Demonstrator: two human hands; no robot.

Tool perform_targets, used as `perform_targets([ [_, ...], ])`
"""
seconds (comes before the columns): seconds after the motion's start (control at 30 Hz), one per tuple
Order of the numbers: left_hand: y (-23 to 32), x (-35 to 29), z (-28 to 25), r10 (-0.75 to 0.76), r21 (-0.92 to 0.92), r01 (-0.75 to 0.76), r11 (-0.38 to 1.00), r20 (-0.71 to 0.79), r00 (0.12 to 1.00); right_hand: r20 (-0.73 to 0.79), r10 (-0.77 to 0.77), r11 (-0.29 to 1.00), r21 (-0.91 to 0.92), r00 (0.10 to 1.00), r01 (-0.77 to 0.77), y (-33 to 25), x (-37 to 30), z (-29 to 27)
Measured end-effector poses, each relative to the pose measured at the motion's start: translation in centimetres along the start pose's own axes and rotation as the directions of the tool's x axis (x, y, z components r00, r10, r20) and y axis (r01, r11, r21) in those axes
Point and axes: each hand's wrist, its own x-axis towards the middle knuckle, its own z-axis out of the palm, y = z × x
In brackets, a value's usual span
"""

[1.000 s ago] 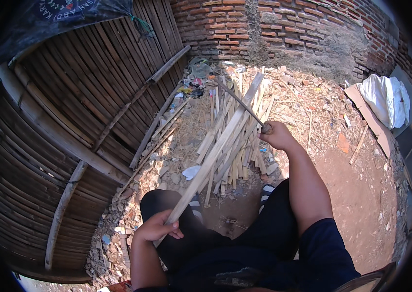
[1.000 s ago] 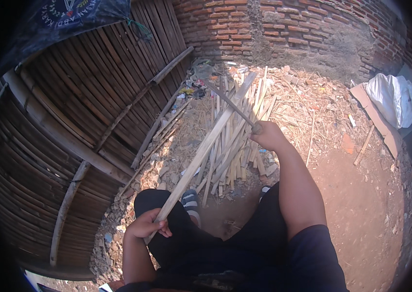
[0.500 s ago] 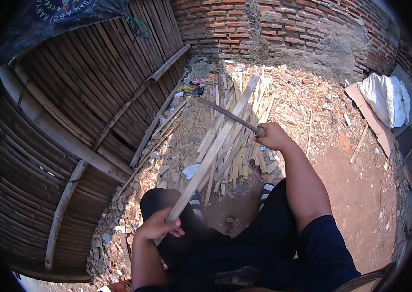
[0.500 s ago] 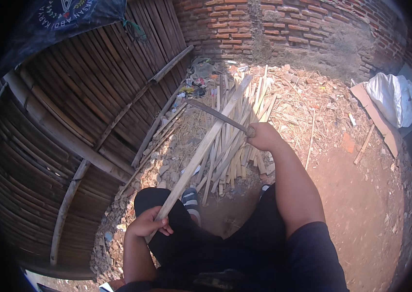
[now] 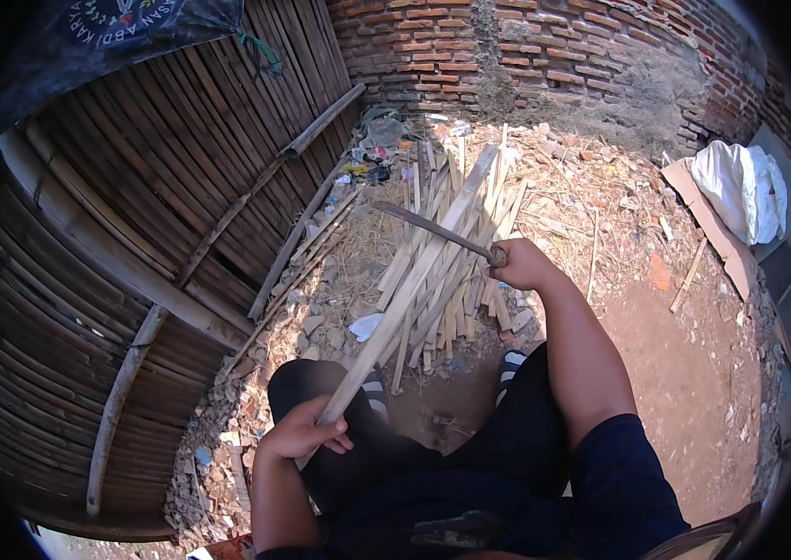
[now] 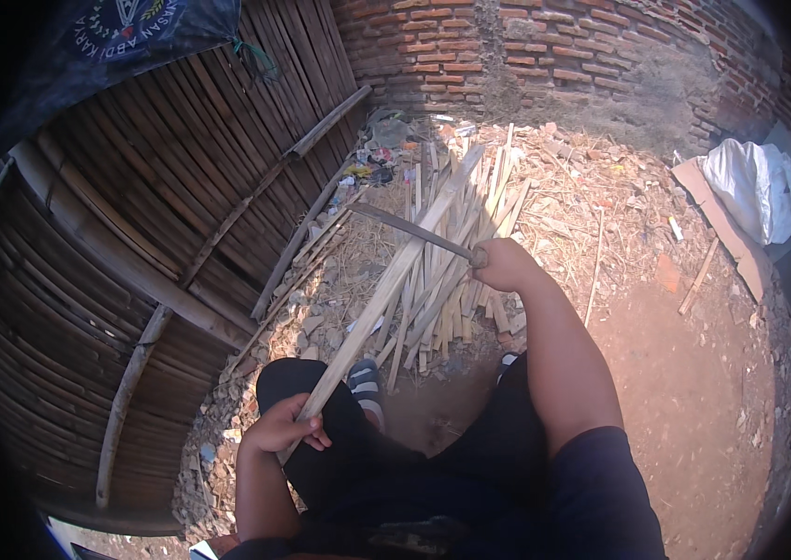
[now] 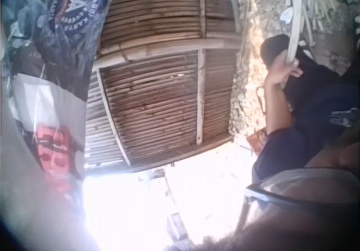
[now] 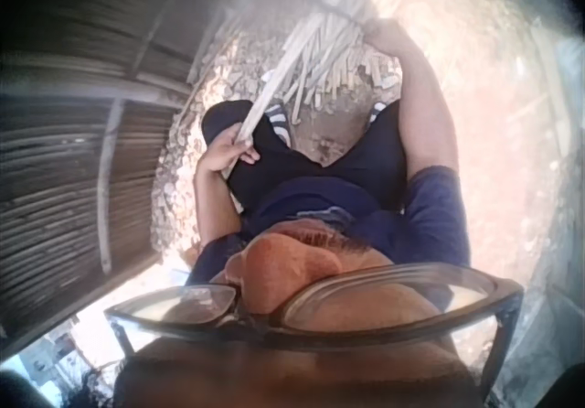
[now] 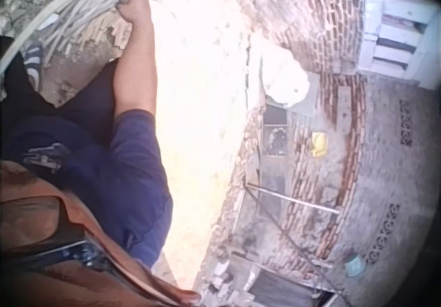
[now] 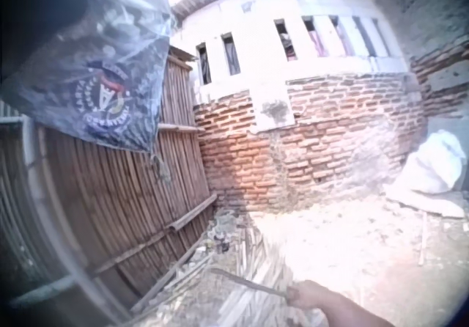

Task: The person shaves a piece of wood with a machete while sitting on the ground next to a pile of wooden sticks.

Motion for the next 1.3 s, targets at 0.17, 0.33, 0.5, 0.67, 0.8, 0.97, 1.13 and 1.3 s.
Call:
perform_targets([
  [0.17, 0.1, -0.2, 0.0, -0.011, 0.002, 0.011, 1.0, 0.011, 1.0, -0.053, -0.075, 0.996, -0.06, 0.996, 0.071, -1.2, -1.0, -0.5],
  [0.33, -0.7, -0.2, -0.7, -0.003, -0.031, 0.004, 1.0, 0.054, 0.999, 0.216, -0.305, 0.893, -0.274, 0.928, 0.357, -7.1, -3.4, 1.4],
  [0.5, -0.6, -0.1, -0.6, -0.02, -0.017, 0.021, 1.0, 0.035, 0.999, 0.108, -0.256, 0.962, -0.067, 0.961, 0.264, -2.7, -1.3, 1.3],
  [0.67, 0.1, 0.0, 0.0, -0.031, 0.037, 0.031, 0.999, -0.008, 0.999, -0.158, 0.013, 1.0, 0.011, 0.987, -0.011, 1.3, 0.9, 0.5],
  [0.8, 0.1, -0.2, 0.1, -0.022, 0.013, 0.022, 1.0, -0.003, 1.0, 0.011, -0.084, 0.995, -0.054, 0.996, 0.085, -2.1, -1.5, 0.1],
  [0.97, -0.4, -0.3, -0.3, -0.023, -0.018, 0.024, 1.0, 0.046, 0.999, 0.238, -0.238, 0.923, -0.246, 0.942, 0.295, -6.2, -3.2, 0.8],
  [1.13, 0.1, 0.1, -0.1, -0.038, 0.019, 0.037, 0.999, 0.02, 0.999, 0.111, -0.057, 0.998, -0.002, 0.992, 0.058, 0.0, 0.1, 0.6],
  [1.3, 0.2, -0.2, 0.0, -0.055, 0.045, 0.055, 0.997, 0.003, 0.998, -0.134, -0.025, 0.997, 0.063, 0.991, 0.034, 1.2, 0.3, 0.9],
])
